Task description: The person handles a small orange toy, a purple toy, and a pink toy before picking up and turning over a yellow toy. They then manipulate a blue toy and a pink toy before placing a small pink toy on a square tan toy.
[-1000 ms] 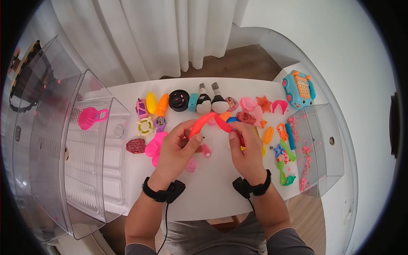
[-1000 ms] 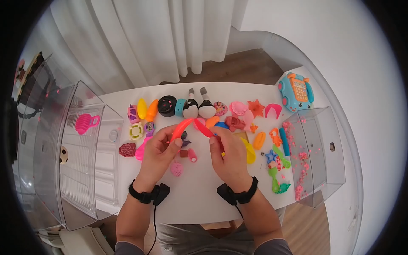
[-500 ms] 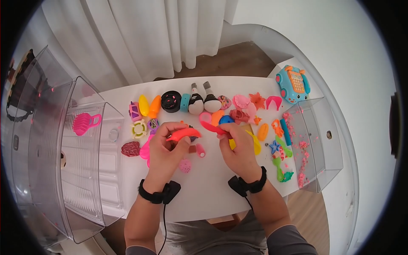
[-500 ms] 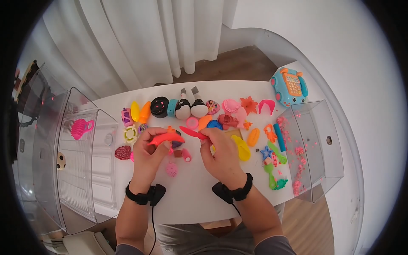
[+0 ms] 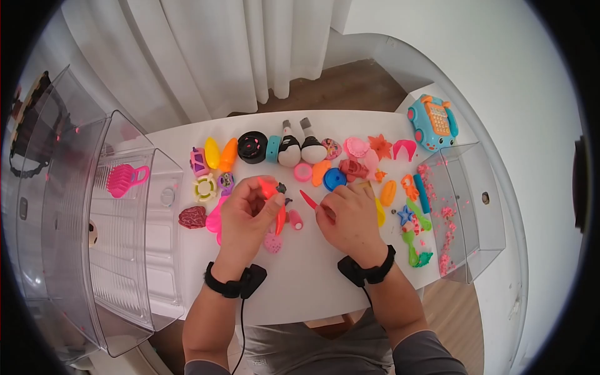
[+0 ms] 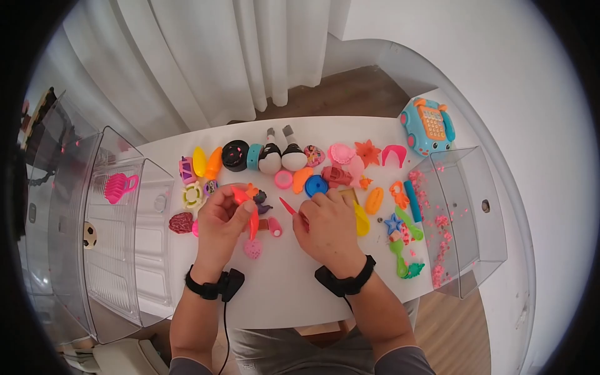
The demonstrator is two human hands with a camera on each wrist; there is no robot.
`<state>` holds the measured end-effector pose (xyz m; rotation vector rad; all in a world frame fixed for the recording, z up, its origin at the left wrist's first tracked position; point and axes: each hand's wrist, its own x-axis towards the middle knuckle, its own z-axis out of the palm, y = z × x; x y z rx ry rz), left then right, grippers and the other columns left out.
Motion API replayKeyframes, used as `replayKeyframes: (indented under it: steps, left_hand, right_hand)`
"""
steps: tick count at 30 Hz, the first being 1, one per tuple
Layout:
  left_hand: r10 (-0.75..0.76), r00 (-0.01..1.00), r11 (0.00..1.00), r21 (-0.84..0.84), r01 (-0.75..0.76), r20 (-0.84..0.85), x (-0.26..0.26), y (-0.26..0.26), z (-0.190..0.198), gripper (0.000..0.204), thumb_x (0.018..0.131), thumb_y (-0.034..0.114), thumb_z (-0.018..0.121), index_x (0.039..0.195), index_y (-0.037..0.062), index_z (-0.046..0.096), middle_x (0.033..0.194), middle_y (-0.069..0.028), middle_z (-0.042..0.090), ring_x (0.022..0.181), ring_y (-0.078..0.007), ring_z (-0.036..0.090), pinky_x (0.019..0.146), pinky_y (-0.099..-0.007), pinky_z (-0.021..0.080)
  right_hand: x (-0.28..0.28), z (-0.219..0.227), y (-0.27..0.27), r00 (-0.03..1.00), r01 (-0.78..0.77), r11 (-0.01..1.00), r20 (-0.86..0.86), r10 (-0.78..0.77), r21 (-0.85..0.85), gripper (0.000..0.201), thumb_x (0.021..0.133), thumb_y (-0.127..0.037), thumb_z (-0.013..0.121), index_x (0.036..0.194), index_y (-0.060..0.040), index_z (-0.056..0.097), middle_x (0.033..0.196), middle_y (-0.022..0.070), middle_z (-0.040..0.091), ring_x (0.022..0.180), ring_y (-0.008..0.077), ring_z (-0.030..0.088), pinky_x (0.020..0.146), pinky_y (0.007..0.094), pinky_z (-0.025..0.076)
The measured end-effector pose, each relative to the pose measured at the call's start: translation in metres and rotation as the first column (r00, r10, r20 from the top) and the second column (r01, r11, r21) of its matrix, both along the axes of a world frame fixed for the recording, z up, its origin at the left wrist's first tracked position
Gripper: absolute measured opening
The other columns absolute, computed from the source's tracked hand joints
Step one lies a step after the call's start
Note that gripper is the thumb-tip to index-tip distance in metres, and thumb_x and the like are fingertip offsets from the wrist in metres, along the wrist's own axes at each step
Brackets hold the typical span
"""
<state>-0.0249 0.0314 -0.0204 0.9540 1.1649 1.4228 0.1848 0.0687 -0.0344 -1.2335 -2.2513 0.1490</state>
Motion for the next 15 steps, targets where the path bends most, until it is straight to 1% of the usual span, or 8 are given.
replayKeyframes:
  steps: [2,3,5,6,8,10,11,15]
  left_hand:
    - [0.051,0.998,0.999,0.022,-0.05,-0.035,0.002,0.0,0.0,0.021,0.098,0.006,0.075,0.114,0.0008,0.063,0.098,-0.0022,0.067,0.073,-0.0062,0.064,0.065,-0.0228,0.051]
    - [-0.002,1.0,1.0,0.01,0.002,-0.027,0.0,-0.001,-0.004,0.024,0.096,0.007,0.077,0.114,0.0019,0.063,0.096,-0.0006,0.067,0.071,-0.0047,0.062,0.063,-0.0215,0.049]
    - [-0.053,0.998,0.999,0.0,0.053,-0.019,-0.004,-0.003,-0.007,0.026,0.093,0.007,0.08,0.113,0.003,0.063,0.094,0.001,0.066,0.07,-0.0031,0.06,0.06,-0.0203,0.047]
    - [-0.131,0.985,0.991,-0.021,0.129,-0.111,-0.006,-0.004,-0.008,0.026,0.092,0.009,0.081,0.111,0.0037,0.064,0.089,0.0025,0.065,0.068,-0.002,0.059,0.059,-0.0195,0.045]
    - [-0.201,0.958,0.98,-0.048,0.196,-0.202,-0.007,-0.005,-0.006,0.026,0.091,0.012,0.083,0.109,0.0044,0.066,0.084,0.004,0.065,0.066,-0.0008,0.057,0.057,-0.0188,0.044]
    - [-0.331,0.905,0.94,-0.184,0.289,-0.268,-0.006,-0.007,0.004,0.022,0.091,0.015,0.083,0.104,0.0049,0.068,0.075,0.0053,0.062,0.064,0.0006,0.054,0.056,-0.0186,0.041]
    - [-0.329,0.905,0.94,-0.184,0.287,-0.268,-0.006,-0.008,0.005,0.022,0.091,0.015,0.083,0.104,0.0049,0.068,0.075,0.0053,0.062,0.064,0.0006,0.054,0.056,-0.0186,0.041]
    - [-0.399,0.864,0.916,-0.182,0.358,-0.307,-0.007,-0.008,0.011,0.023,0.094,0.014,0.081,0.109,0.0035,0.067,0.077,0.0072,0.06,0.065,0.001,0.052,0.058,-0.0176,0.04]
  right_hand:
    - [0.0,0.004,0.002,1.0,-0.01,0.995,0.005,0.009,0.101,0.009,0.08,-0.012,0.075,0.081,-0.0093,0.066,0.08,0.0048,0.059,0.08,0.0266,0.058,0.072,0.0427,0.043]
    - [-0.001,0.006,0.002,1.0,-0.01,0.995,0.004,0.01,0.1,0.009,0.08,-0.012,0.075,0.081,-0.0093,0.066,0.08,0.0048,0.059,0.08,0.0266,0.058,0.072,0.0427,0.043]
    - [-0.005,0.01,0.001,0.992,-0.002,0.996,-0.124,0.013,0.086,0.016,0.08,-0.009,0.075,0.094,-0.0082,0.068,0.084,0.0052,0.062,0.081,0.0268,0.059,0.073,0.0427,0.044]
    - [-0.005,0.014,0.0,0.992,-0.004,0.996,-0.124,0.015,0.087,0.016,0.08,-0.009,0.075,0.094,-0.0082,0.068,0.084,0.0052,0.062,0.081,0.0268,0.059,0.073,0.0427,0.044]
    - [-0.007,0.021,-0.004,0.959,-0.069,0.997,-0.279,0.056,-0.039,0.031,0.08,-0.005,0.075,0.11,-0.0082,0.069,0.091,0.0065,0.065,0.084,0.028,0.062,0.075,0.0423,0.047]
    - [-0.009,0.024,-0.009,0.945,-0.137,0.986,-0.309,0.103,-0.091,0.034,0.08,-0.004,0.075,0.113,-0.0087,0.069,0.094,0.0068,0.066,0.086,0.0284,0.064,0.076,0.0419,0.049]
    - [-0.01,0.025,-0.011,0.93,-0.201,0.97,-0.34,0.144,-0.138,0.037,0.08,-0.003,0.075,0.117,-0.0091,0.07,0.097,0.0072,0.066,0.087,0.0289,0.065,0.077,0.0415,0.051]
    - [-0.011,0.027,-0.01,0.93,-0.28,0.96,-0.256,0.264,-0.029,0.042,0.078,-0.003,0.076,0.119,-0.0117,0.07,0.101,0.0081,0.066,0.09,0.0299,0.065,0.077,0.041,0.052]
